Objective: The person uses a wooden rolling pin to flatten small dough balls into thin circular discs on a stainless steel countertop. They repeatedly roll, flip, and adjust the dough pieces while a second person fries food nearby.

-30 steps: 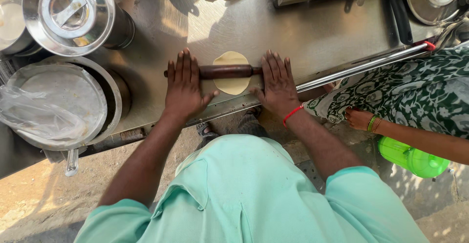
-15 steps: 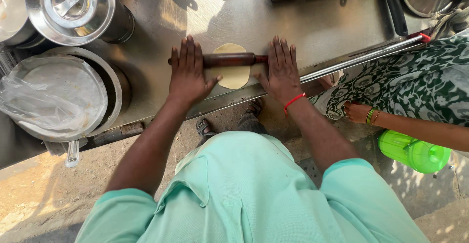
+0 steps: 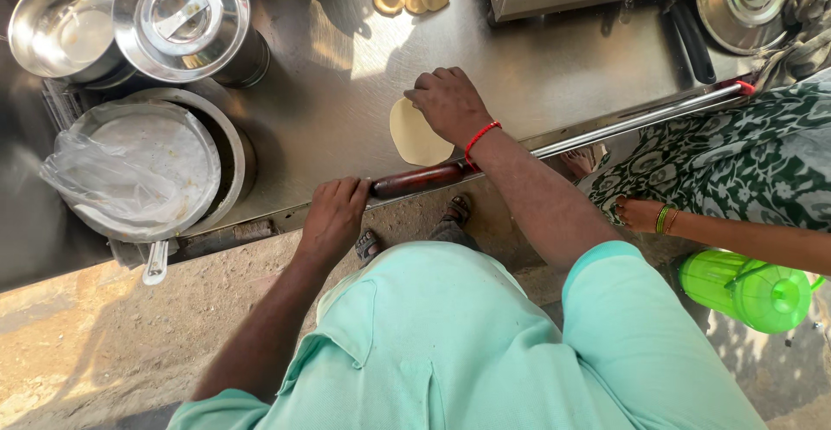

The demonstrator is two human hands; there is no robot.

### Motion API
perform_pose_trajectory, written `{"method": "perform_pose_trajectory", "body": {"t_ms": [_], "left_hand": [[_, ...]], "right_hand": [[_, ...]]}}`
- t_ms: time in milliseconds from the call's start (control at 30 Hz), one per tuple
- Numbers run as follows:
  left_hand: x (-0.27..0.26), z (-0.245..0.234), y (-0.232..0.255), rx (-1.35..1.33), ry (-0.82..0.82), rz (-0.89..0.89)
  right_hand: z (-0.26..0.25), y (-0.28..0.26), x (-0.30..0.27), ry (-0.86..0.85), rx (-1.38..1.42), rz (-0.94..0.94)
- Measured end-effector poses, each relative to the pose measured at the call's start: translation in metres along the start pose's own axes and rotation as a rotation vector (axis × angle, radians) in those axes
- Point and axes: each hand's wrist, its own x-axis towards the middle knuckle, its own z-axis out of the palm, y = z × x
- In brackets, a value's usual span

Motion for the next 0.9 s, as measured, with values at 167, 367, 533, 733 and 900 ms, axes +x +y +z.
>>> {"method": "perform_pose_trajectory", "body": {"t_ms": [167,367,533,733,900], "left_hand": [[-0.051,-0.004,-0.007,-0.027,0.021,-0.047],[-0.09,0.0,-0.012,-0.068,-0.023,-0.137],[-0.093,0.001,-0.013,-0.075,-0.057,-0.145],[-0.097,-0.002,-0.019,-0.094,-0.076,-0.103],[-0.094,-0.001,-0.02,-0.103,-0.079,-0.072]], "right_hand": [[0.005,-0.006,0.023,-0.075,-0.063,0.049],[-0.006,-0.014,0.024,-0.191,0.031,0.092],[-0.031,-0.032,0.03,-0.31,0.071,0.146],[-0.077,-0.044,0.009,-0.641,0.31,0.22],[-0.057,-0.031,-0.015,-0.409,1.4,0.576]]}}
